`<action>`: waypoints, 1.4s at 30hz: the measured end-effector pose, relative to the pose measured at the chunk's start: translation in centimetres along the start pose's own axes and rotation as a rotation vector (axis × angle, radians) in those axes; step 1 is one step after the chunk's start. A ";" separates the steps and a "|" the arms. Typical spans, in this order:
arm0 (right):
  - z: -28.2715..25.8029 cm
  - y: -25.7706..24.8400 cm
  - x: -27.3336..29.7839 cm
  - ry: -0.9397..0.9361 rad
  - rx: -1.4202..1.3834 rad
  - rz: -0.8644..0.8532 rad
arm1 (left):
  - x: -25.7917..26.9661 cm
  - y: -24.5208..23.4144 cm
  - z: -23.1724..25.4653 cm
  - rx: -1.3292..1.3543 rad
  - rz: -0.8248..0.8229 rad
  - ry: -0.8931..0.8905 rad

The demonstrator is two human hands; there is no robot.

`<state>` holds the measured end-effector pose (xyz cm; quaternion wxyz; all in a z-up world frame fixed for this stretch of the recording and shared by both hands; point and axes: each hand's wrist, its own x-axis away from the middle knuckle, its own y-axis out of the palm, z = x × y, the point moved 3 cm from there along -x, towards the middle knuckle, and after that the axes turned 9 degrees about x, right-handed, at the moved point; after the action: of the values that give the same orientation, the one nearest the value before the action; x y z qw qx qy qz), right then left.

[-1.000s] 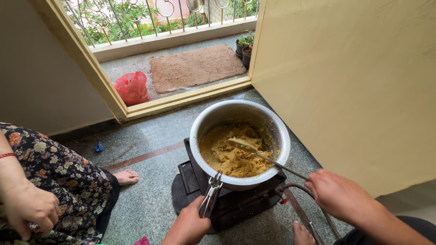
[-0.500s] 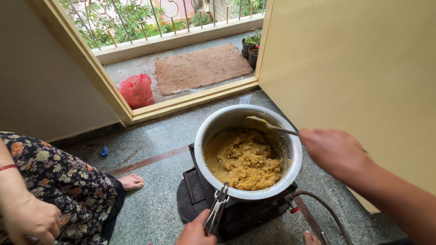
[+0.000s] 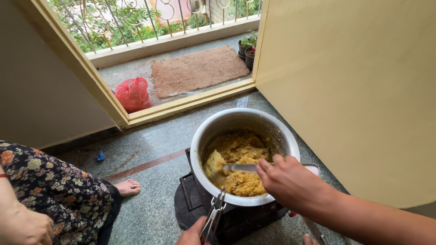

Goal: The person stirs a thick yellow mixture in a pot on a floor stove, holds the pot handle with a pair of tongs, and mixes in ingredients added from a plate by another person.

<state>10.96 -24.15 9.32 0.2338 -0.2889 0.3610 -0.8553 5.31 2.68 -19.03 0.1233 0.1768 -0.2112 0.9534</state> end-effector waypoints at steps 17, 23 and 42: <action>10.2 4.0 9.9 0.145 0.233 -0.487 | 2.8 -0.7 6.1 -0.051 -0.034 -0.064; 8.5 -1.0 6.5 0.311 0.099 -0.339 | 2.8 -0.9 6.5 -0.034 -0.064 -0.070; 9.5 -1.1 6.8 0.321 0.091 -0.311 | 5.7 -1.7 10.8 -0.041 0.006 -0.052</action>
<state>12.11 -32.20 17.85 0.0515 -0.1903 0.3058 -0.9315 3.75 0.29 -7.02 0.1183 0.1982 -0.2345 0.9443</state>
